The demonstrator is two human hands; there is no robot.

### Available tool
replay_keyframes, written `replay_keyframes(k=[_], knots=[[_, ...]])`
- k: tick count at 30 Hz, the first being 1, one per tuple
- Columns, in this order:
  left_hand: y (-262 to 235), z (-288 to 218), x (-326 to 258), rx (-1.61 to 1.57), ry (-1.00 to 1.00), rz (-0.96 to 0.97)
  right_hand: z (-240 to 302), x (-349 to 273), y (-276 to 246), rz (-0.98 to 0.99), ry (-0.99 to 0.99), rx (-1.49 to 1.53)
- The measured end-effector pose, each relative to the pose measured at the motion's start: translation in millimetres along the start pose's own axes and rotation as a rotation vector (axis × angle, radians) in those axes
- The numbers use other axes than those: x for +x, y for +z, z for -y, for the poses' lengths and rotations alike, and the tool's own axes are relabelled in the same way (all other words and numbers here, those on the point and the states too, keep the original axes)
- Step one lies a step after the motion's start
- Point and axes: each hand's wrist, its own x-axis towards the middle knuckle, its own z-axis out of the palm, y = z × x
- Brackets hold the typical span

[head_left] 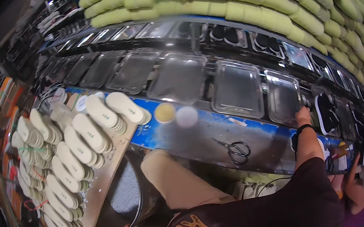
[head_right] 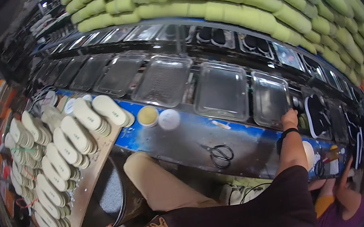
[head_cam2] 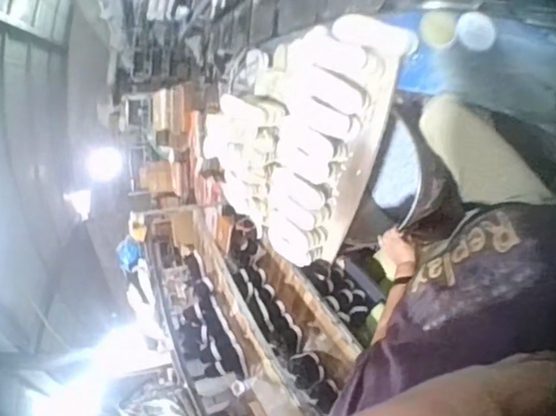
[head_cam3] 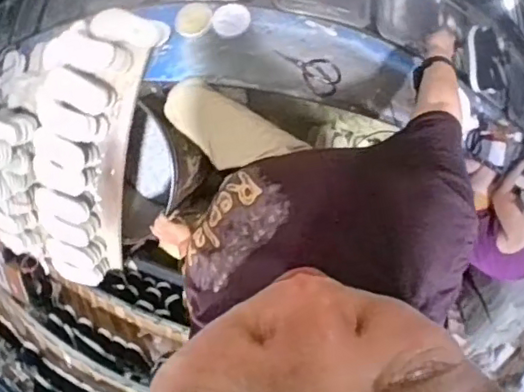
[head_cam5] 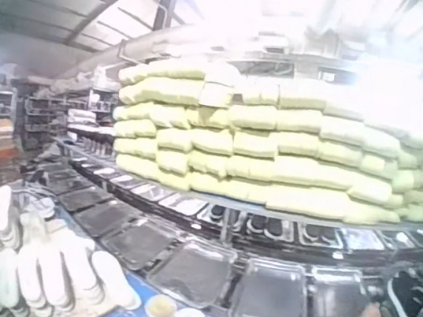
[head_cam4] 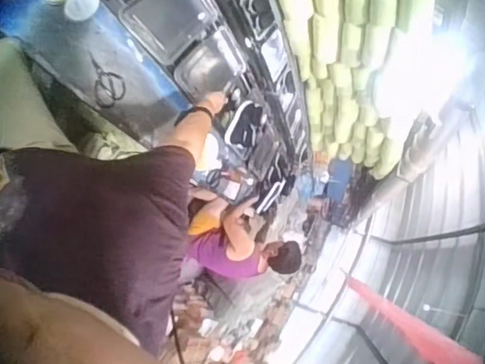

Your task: Trimming excess material from shoe insoles using scissors and inserting them into finished shoe uppers.

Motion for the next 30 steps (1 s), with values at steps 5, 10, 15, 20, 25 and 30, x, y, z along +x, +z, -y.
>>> replay_keyframes(k=[5,10,15,20,25,30], knots=[[2,8,4,0.056,-0.054,0.112,-53,2,-15,-0.014,0.092,-0.047],[8,3,16,0.092,-0.064,0.135,-145,42,-10,-0.286,0.197,-0.077],[9,11,14,0.127,-0.209,0.180,-156,45,-61,0.033,0.380,-0.252],[18,13,16,0.234,-0.151,0.204,-241,108,-41,0.077,0.527,-0.168],[-9,7,14,0.261,-0.233,0.324,-192,113,-32,0.137,0.258,-0.208],[11,8,23,0.269,-0.222,0.355,-246,141,-14,0.247,0.037,-0.282]])
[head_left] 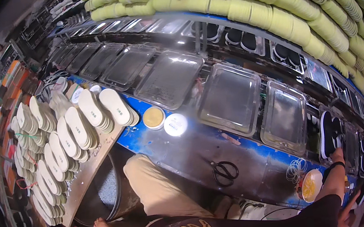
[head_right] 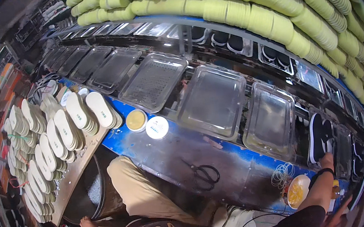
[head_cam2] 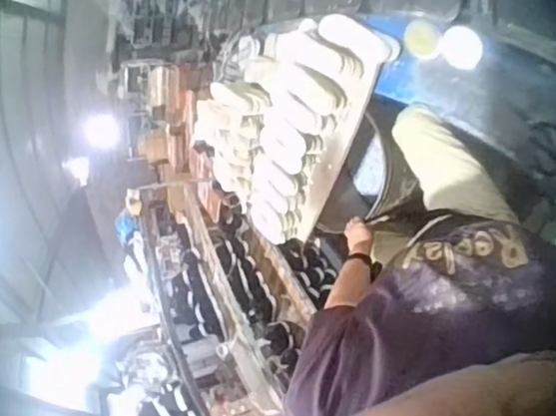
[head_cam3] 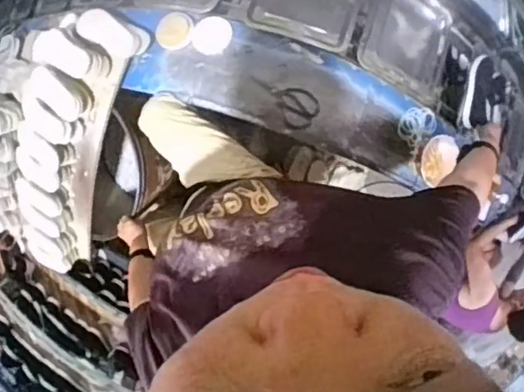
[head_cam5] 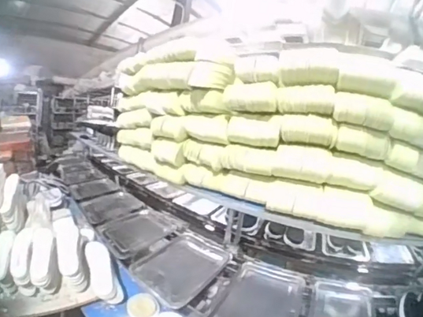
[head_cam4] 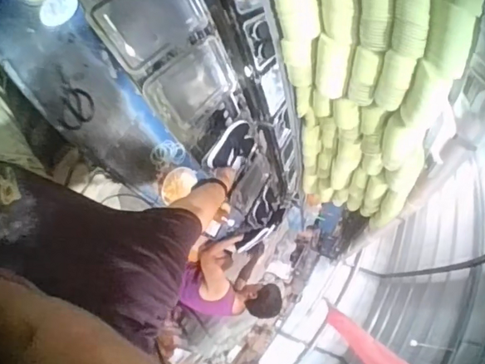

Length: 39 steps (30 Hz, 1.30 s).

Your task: Trimming excess material from shoe insoles using scissors and inserting them into finished shoe uppers.

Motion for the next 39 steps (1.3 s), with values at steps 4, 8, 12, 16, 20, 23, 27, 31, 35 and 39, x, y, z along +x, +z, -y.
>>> replay_keyframes(k=[4,8,12,16,20,23,27,31,35,39], knots=[[3,-16,0,-0.018,0.077,-0.070,15,1,-18,-0.169,0.044,0.576],[-34,-25,-18,-0.012,0.084,-0.045,171,-102,-102,-0.522,-0.400,0.568],[-13,-15,-16,-0.085,0.081,-0.127,308,-225,-122,-0.489,-0.720,0.658],[-14,-12,-21,-0.199,0.070,-0.144,400,-343,-122,-0.395,-1.348,0.552],[-43,-22,-32,-0.521,0.035,-0.184,478,-447,-123,-0.147,-1.990,0.561],[-62,-26,-43,-0.767,0.097,-0.307,530,-538,-93,0.179,-2.348,0.584],[-82,-35,-52,-1.356,0.109,-0.197,555,-664,-41,0.025,-2.533,0.558],[-93,-26,-57,-1.684,-0.171,-0.132,544,-753,6,0.264,-2.517,0.403],[-34,31,-41,-0.998,-0.092,-0.168,531,-752,19,0.682,-2.536,0.567],[-96,11,-7,-1.172,-0.220,-0.072,533,-663,-25,0.623,-2.013,0.691]])
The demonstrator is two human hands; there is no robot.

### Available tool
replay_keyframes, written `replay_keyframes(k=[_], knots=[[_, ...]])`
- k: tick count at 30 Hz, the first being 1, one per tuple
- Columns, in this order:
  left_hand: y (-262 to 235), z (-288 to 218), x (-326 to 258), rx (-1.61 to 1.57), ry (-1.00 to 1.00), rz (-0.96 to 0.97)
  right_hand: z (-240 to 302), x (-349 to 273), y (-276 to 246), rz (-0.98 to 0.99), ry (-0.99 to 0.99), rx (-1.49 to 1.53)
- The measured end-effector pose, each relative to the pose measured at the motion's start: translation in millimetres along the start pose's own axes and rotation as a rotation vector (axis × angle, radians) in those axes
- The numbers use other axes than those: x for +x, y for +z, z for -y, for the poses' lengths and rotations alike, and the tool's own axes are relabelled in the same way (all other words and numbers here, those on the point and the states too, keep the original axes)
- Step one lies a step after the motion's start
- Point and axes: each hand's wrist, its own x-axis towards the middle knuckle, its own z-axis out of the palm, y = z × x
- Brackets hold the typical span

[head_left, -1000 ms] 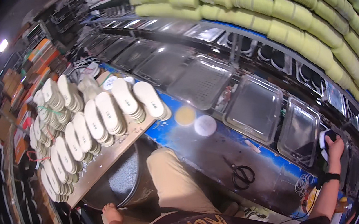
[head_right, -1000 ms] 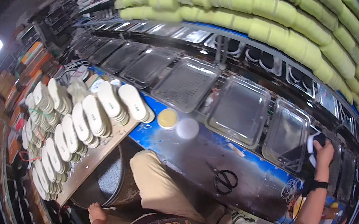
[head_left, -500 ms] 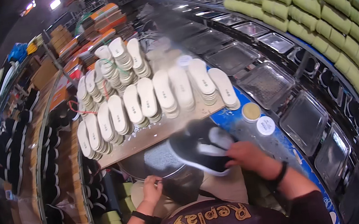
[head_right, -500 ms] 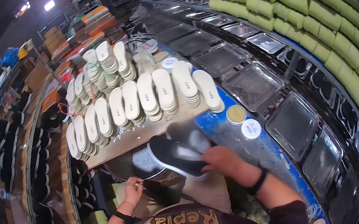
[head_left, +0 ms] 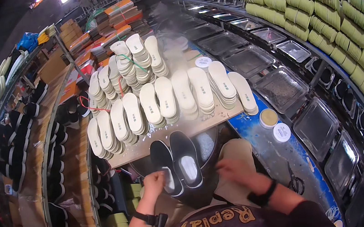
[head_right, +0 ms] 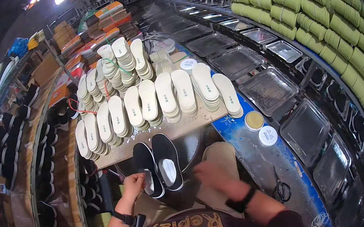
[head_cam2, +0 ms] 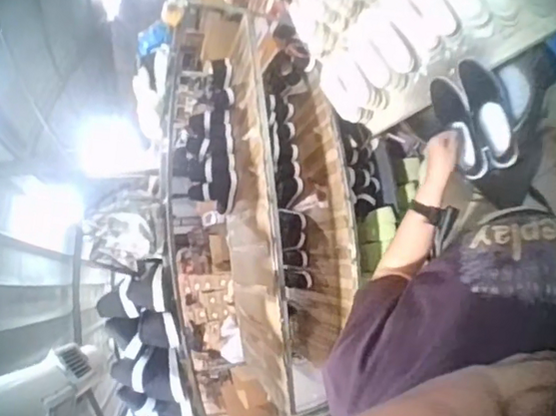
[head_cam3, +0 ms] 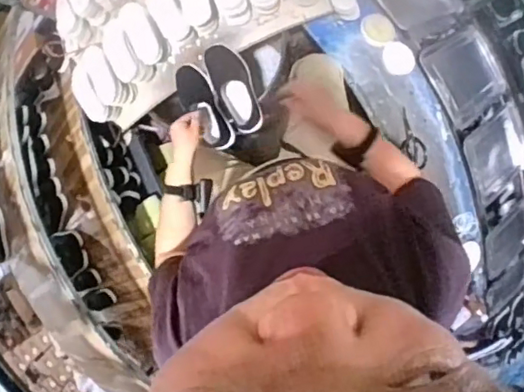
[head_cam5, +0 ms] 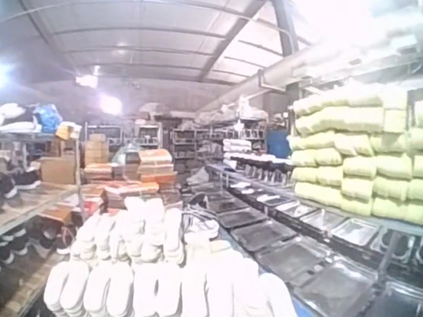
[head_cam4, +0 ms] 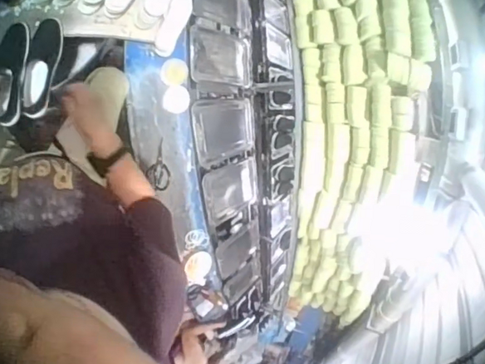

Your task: Trimming excess material from shoe insoles using scissors and inserting them into finished shoe uppers.

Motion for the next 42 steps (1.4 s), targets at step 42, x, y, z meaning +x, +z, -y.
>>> replay_keyframes(k=[42], knots=[[-53,77,-132,-0.586,-0.246,0.091,75,62,47,0.151,0.072,-0.207]])
